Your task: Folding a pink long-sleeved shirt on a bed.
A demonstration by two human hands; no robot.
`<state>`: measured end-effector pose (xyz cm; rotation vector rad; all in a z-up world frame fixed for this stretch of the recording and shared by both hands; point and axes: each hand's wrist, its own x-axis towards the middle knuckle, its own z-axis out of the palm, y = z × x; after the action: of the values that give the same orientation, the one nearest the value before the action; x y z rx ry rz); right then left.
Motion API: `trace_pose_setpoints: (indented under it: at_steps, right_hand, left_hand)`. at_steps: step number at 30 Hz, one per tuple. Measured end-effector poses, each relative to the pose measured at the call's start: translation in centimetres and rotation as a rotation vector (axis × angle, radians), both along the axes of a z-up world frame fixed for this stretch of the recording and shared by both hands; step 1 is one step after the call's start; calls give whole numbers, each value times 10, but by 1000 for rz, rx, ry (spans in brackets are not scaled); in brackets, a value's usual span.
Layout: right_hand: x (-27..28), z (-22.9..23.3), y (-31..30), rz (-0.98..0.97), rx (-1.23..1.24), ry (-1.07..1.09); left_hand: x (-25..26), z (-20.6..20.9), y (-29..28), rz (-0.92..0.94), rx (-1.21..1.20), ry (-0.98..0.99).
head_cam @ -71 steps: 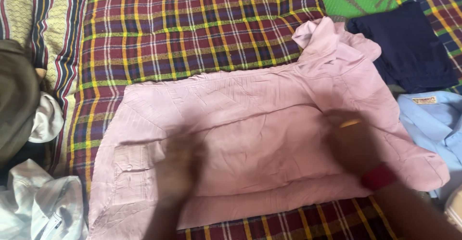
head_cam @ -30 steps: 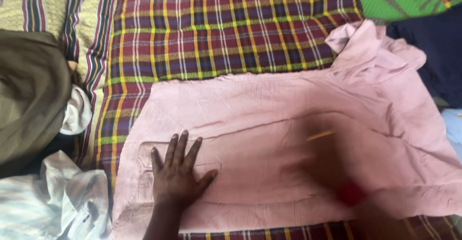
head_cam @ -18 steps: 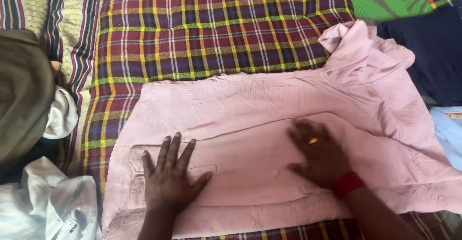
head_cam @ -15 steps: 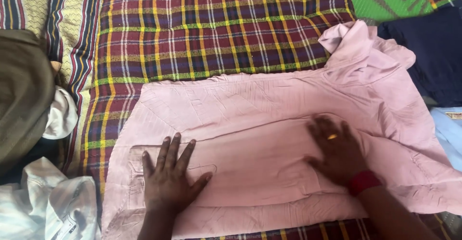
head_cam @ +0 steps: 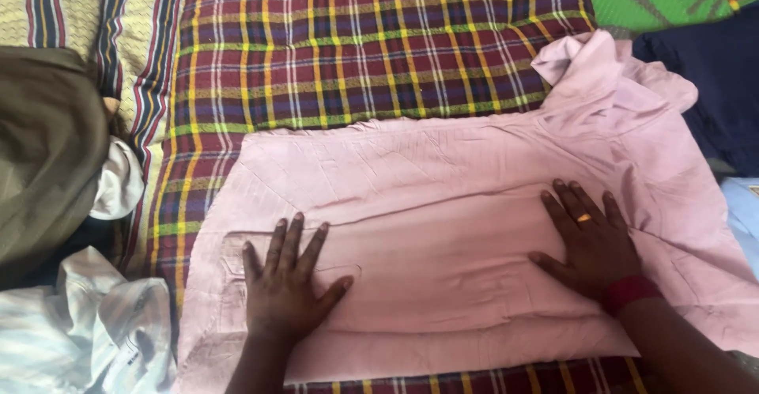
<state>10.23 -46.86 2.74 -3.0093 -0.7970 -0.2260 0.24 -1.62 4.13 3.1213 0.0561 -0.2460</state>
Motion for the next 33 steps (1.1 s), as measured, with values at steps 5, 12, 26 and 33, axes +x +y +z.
trace_pose_setpoints:
  at_steps: [5, 12, 26, 33]
  right_hand:
    - [3, 1, -2, 0, 21, -16]
    - [3, -6, -5, 10, 32, -41]
    - [4, -5, -5, -4, 11, 8]
    - [12, 4, -33, 130, 18, 70]
  left_hand:
    - [-7, -37, -31, -72, -175, -511]
    - [8, -39, -219, -321, -491, -344]
    - [-14, -32, 19, -107, -14, -279]
    - [-13, -29, 21, -107, -27, -301]
